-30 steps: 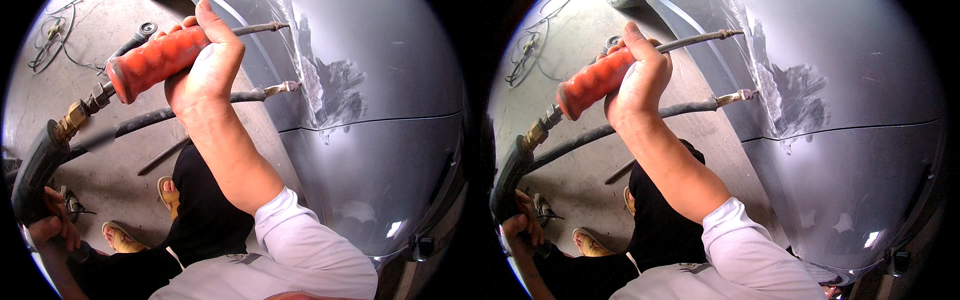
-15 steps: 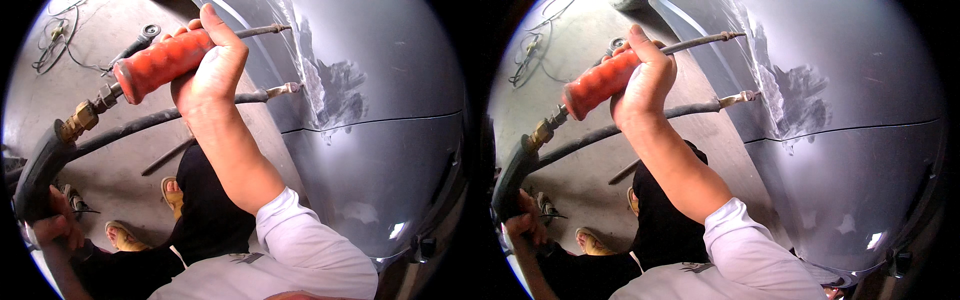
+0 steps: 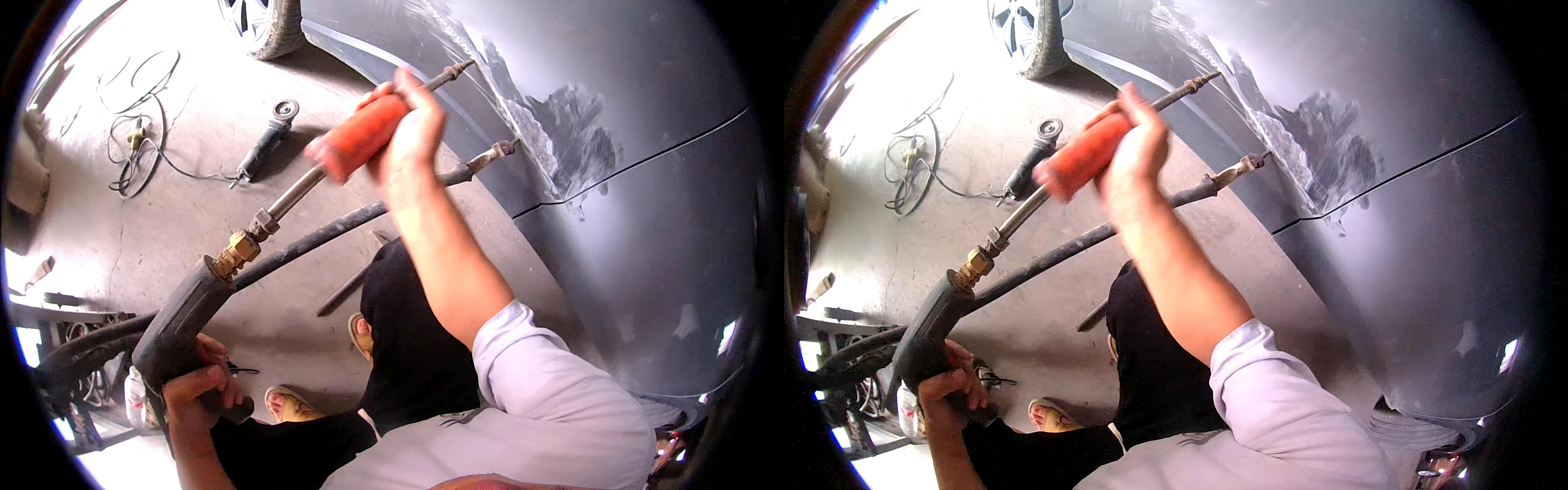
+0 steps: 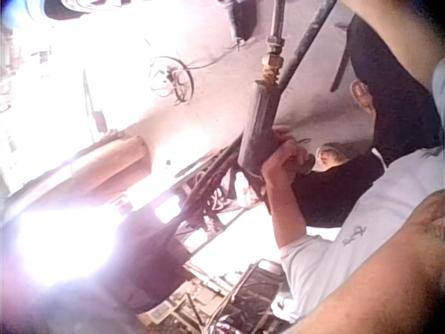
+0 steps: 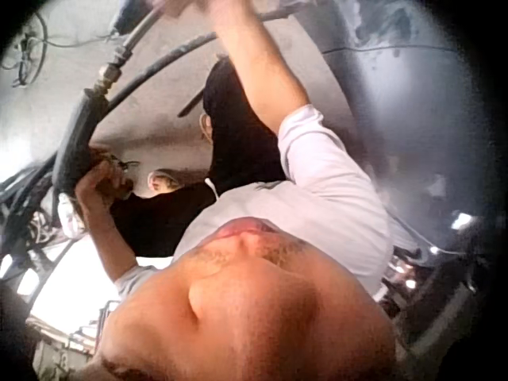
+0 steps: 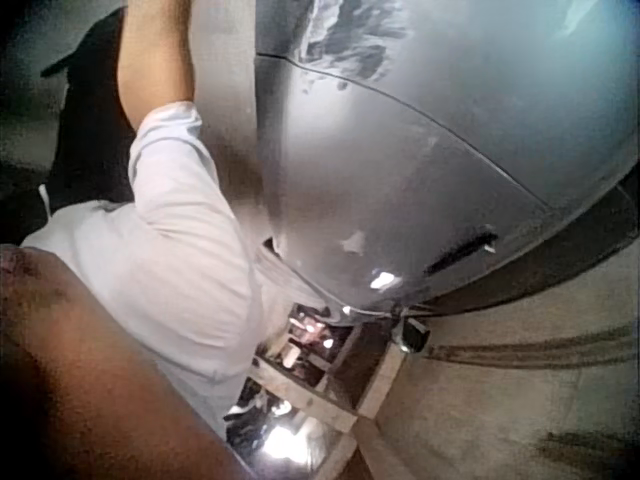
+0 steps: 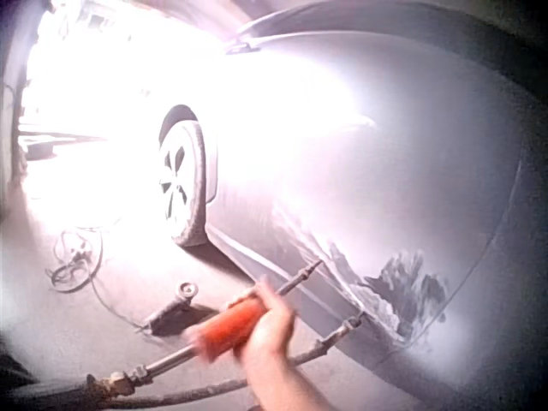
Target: The person uses a spot welder and a slide hammer to pull out dents on a car door, attaching the welding tip to the metal and using the sliding weight to pull the panel outward.
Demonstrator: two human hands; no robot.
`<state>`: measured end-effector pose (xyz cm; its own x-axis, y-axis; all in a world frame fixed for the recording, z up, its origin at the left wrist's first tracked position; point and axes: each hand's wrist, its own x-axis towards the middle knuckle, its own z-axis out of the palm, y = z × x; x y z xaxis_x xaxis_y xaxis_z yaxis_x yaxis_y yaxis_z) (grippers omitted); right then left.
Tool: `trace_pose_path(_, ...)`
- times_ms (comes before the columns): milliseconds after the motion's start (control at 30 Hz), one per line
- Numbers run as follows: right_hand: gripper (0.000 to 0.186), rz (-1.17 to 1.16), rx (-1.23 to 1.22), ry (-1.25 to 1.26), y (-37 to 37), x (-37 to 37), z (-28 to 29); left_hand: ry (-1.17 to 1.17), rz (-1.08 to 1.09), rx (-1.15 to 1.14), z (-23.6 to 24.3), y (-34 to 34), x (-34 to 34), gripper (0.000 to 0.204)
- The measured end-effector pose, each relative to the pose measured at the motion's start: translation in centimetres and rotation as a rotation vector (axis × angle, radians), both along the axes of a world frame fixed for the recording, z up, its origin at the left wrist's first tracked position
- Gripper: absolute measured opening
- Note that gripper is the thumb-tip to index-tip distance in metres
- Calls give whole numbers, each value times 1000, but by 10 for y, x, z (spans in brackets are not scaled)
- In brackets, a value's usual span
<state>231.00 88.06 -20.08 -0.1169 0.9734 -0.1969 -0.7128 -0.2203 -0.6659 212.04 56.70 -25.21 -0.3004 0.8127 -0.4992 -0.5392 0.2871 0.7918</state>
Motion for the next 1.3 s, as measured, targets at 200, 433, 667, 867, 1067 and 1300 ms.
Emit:
trace_pose_path(200,23,165,65,79,-34,-22,-36,-57,-20,22,-15,-10,-9,40)
trace_pose_path(433,27,213,52,173,-27,-6,-15,894,246,44,-50,-15,-18,39)
trace_pose_path(667,34,11,153,119,1,-6,-26,-2,23,-8,-15,-2,-15,37)
trace_pose_path(867,38,3,152,122,0,-8,-29,-62,78,-48,-8,6,-7,35)
trace_pose_path(1067,39,15,147,146,3,-5,-27,-19,57,-43,-8,4,-8,36)
trace_pose_path(1300,34,59,173,98,3,-2,-30,-62,61,-9,-6,8,-5,35)
